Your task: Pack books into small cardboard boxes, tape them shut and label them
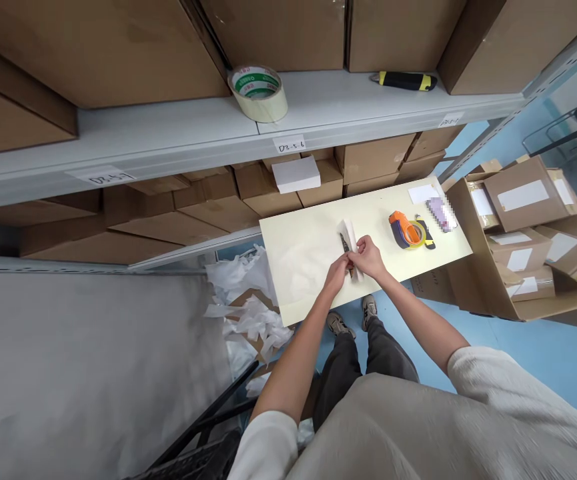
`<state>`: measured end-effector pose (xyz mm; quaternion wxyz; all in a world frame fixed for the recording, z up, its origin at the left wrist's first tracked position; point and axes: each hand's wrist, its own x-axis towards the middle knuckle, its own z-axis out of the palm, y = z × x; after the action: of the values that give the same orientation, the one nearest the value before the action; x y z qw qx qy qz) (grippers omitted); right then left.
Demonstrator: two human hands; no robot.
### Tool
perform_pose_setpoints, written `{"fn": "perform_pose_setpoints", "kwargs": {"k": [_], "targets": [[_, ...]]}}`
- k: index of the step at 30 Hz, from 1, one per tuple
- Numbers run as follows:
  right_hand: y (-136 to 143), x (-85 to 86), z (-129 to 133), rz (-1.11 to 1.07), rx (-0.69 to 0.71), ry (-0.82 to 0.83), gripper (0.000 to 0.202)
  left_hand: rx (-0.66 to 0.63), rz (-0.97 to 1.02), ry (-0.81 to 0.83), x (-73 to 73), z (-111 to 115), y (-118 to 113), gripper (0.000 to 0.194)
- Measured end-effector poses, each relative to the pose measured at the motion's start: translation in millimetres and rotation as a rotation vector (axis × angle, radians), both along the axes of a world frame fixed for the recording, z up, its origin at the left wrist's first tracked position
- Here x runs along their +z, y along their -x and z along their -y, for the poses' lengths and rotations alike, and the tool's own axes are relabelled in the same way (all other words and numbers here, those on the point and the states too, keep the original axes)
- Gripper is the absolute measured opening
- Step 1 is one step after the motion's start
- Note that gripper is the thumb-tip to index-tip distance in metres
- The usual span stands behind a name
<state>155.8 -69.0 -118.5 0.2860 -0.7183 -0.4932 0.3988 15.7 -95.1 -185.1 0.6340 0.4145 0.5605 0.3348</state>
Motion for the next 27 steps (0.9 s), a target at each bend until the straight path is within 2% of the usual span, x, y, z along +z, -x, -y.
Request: {"fn": "perform_pose_setpoints", "kwargs": {"k": [2, 4, 6, 8, 12, 14, 17, 20, 24, 27], "targets": [[12.6, -4.0, 1.7, -0.032, 0.020, -0.005, 0.037, 0.030, 0.091, 0.082, 2.0, 0.6, 13.3, 0.049], [22.9, -10.4, 3.1, -0.136, 0.077, -0.003, 0.036, 0.051, 0.122, 0.077, 2.8, 4.2, 27.1, 0.055], [28.7, -20.2, 4.3, -0.280, 0.153, 0.016, 0.037, 0.062, 0.077, 0.038, 1.4, 8.4, 40.3, 0.053], [28.9, -33.5, 5.4, -0.329, 0.175, 0.026, 0.041, 0.085, -0.033, 0.010, -2.6, 10.9, 52.0, 0.043], [19.2, -66.0, 8.4, -0.055, 0.017, 0.021, 0.028, 0.116, -0.244, 0.079, -14.6, 8.0, 69.1, 0.022], [15.0, -80.8, 10.5, 0.021, -0.031, 0.071, 0.036, 0.111, -0.302, 0.150, -19.0, 5.6, 72.7, 0.018], [13.1, -95.4, 12.8, -0.003, -0.023, 0.136, 0.049, 0.163, -0.385, 0.238, -20.8, 6.5, 71.9, 0.030], [13.5, -100.4, 12.6, 0.005, -0.024, 0.148, 0.051, 0.200, -0.462, 0.238, -18.2, 13.1, 68.3, 0.041], [12.5, -99.1, 10.2, 0.051, -0.042, 0.167, 0.049, 0.138, -0.622, 0.135, -12.8, 19.4, 65.7, 0.032], [9.9, -98.2, 8.8, 0.075, -0.048, 0.188, 0.047, 0.059, -0.660, 0.089, -9.4, 19.4, 63.3, 0.031]]}}
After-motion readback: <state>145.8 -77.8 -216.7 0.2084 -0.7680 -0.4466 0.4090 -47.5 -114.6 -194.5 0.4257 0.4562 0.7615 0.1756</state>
